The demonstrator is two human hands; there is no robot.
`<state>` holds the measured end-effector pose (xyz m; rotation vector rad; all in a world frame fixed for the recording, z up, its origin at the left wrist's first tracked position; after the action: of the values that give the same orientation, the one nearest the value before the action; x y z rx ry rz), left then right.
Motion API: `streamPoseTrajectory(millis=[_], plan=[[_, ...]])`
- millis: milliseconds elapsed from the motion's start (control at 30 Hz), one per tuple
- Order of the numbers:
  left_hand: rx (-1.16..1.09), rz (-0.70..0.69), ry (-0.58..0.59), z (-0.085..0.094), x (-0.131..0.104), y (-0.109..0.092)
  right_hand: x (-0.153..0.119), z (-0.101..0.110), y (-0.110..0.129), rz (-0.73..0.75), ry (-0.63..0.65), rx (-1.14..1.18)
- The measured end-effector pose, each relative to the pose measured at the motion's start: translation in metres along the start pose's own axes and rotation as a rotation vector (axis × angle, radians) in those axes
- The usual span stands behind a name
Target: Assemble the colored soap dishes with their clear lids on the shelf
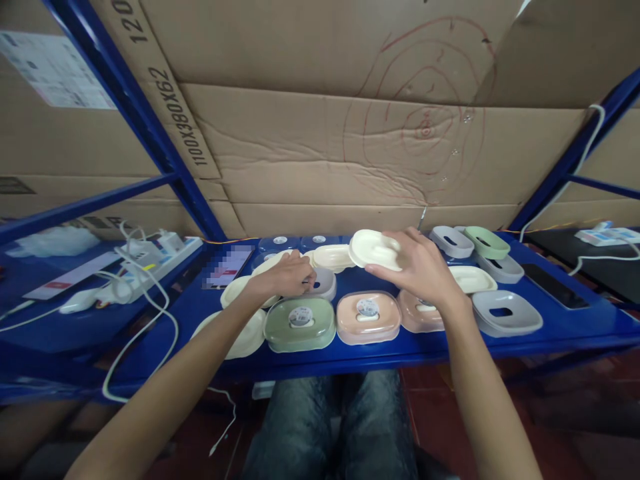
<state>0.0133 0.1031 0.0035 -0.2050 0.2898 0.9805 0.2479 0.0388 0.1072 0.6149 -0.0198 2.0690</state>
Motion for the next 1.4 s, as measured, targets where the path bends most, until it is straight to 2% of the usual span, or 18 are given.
streamPoseTrajectory(millis=[300,533,767,1033,1200,1400], plan=[[-0.052,-0.012,-0.086,0.006,-0.002,0.007,0.005,-0.007,0.006,0.023,0.009,0.028],[0.000,-0.032,-0.108,0.010,-0.008,0.001,0.011,-0.016,0.010,0.045,0.025,0.048],[-0.101,-0.145,-0.142,0.017,-0.008,-0.015,0.011,-0.015,0.010,0.026,0.021,0.044],[-0.079,-0.029,-0.051,0.022,0.000,-0.037,0.010,-0.012,0.010,0.013,0.018,0.068],[-0.062,0.083,0.010,0.013,0.010,-0.041,0.007,-0.008,0.009,0.021,0.011,0.058],[-0.051,0.099,-0.030,0.016,0.014,-0.045,0.002,-0.005,0.009,0.038,-0.007,0.074]])
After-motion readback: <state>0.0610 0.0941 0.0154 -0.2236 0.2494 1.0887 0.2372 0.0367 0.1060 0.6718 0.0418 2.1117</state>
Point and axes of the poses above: each hand's wrist, its own x-axis towards the middle knuckle, its own z-axis out of the back of the hand, y = z × x, the point moved 10 cm from there along x, towards the middle knuckle, and after that the axes turned 14 degrees about y, right-handed, at the moved point
